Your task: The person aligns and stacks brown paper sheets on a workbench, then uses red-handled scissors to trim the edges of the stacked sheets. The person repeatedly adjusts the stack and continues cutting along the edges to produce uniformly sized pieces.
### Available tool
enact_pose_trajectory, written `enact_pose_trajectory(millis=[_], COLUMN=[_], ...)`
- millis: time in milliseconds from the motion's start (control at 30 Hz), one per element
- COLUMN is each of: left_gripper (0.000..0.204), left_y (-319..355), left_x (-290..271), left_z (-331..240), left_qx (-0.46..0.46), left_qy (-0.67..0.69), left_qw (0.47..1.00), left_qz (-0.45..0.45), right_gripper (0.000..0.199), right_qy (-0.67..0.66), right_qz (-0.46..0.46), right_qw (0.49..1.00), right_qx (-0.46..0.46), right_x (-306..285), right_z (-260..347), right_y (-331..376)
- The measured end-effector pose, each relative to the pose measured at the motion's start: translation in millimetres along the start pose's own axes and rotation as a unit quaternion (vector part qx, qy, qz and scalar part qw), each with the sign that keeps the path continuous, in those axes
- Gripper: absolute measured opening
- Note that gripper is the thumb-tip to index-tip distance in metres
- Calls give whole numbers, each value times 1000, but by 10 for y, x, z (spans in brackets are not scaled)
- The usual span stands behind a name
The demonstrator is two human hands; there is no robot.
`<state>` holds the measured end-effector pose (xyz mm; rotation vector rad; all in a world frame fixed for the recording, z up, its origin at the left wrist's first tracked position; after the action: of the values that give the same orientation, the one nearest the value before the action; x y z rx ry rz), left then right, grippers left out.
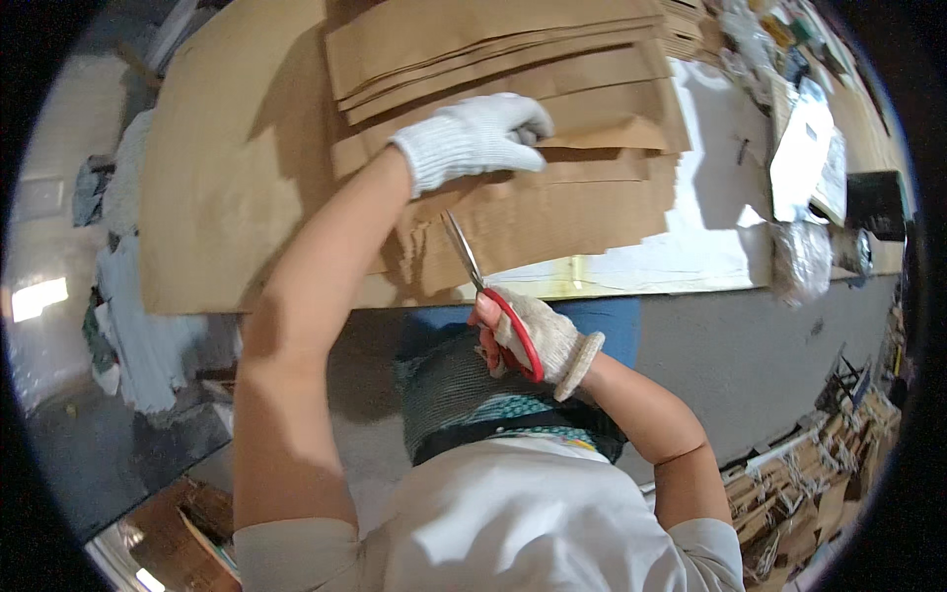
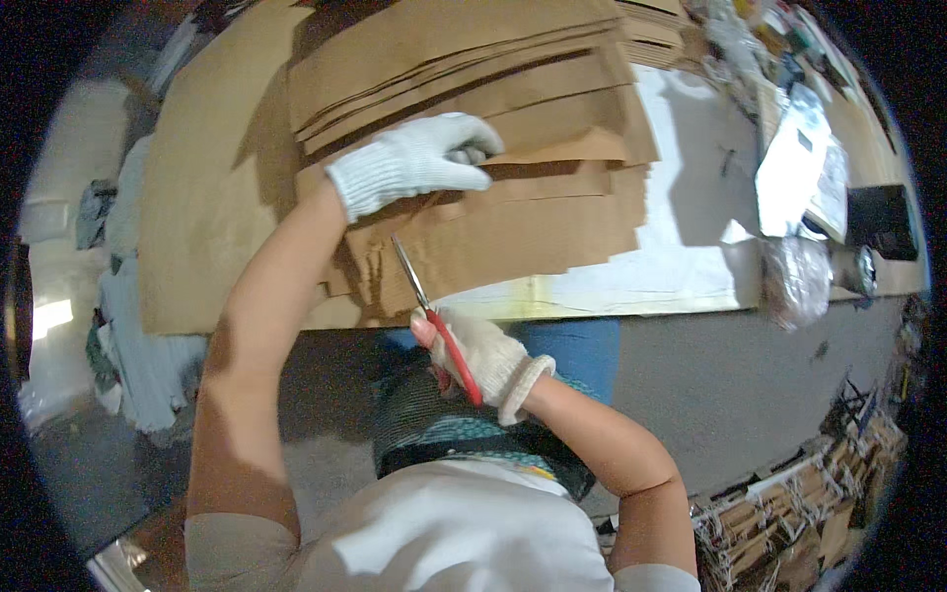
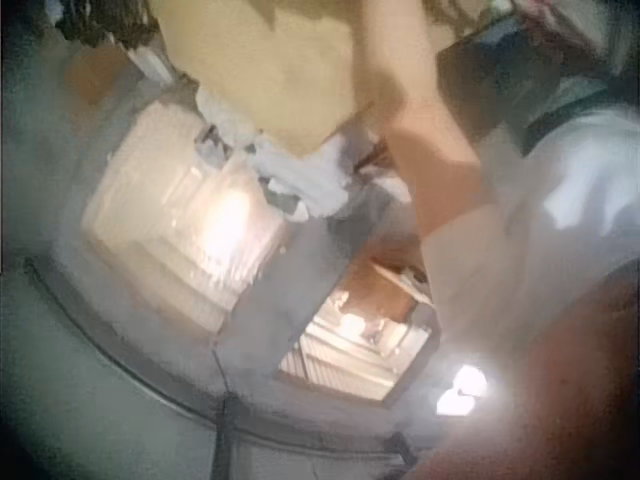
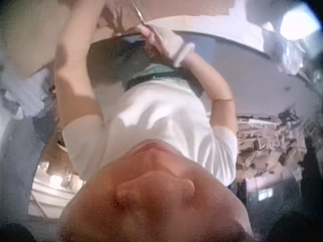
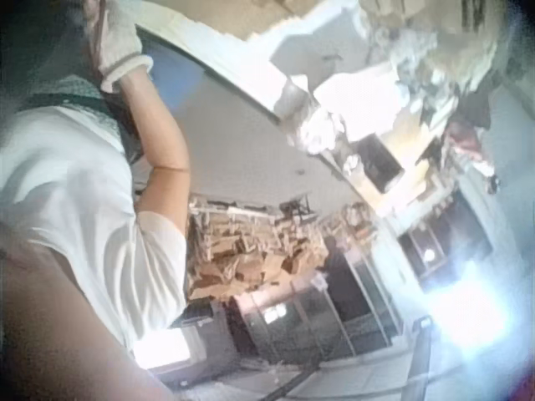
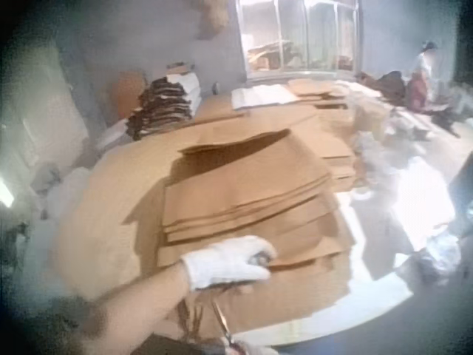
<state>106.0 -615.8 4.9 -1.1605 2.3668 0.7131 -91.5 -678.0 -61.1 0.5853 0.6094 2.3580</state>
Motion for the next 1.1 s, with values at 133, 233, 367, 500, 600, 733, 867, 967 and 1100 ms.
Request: enact_pose_trajectory(millis=[133, 233, 367, 500, 600, 733, 867, 967, 1100], left_gripper=[44, 33, 19, 19, 23, 32, 42, 47, 49], left_y=[32, 14, -20, 240, 138, 194, 204, 176, 194], left_x=[-24, -62, -473, -991, -643, -94, -30, -25, -19], left_z=[-33, 43, -55, -428, -334, -133, -159, -173, -190], left_qx=[14, 7, 60, 97, 31, 12, -8, -38, -44], left_qy=[-45, -26, -163, -276, -356, -307, -282, -292, -290], left_qw=[999, 998, 972, 880, 897, 938, 944, 939, 943], left_qz=[-16, -52, -159, -375, -259, -162, -170, -176, -157], right_gripper=[57, 53, 53, 64, 85, 98, 101, 95, 91], right_qy=[96, -23, -42, -189, -250, -331, -357, -227, -218], right_qz=[-132, -70, -61, -73, -81, -74, -21, -60, -73], right_qw=[987, 997, 996, 979, 963, 941, 934, 972, 973], right_qx=[5, 15, 43, -6, -60, -24, -11, -14, -21], right_x=[-13, 67, -38, -469, -644, -765, -856, -956, -950], right_z=[-74, 44, 130, 110, 345, 304, 281, 260, 249], right_y=[-343, -208, 126, 386, 550, 455, 333, 422, 512])
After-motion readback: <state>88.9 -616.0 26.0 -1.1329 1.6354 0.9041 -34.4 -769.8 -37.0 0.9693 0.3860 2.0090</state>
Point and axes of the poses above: each hand's wrist, its own y-axis away from the middle knuckle, its own x-axis out of the palm, z = x × y, the point moved 9 cm from there along -y, towards the middle knuckle, and after that the axes turned 5 degrees about y, right-handed, at the moved point
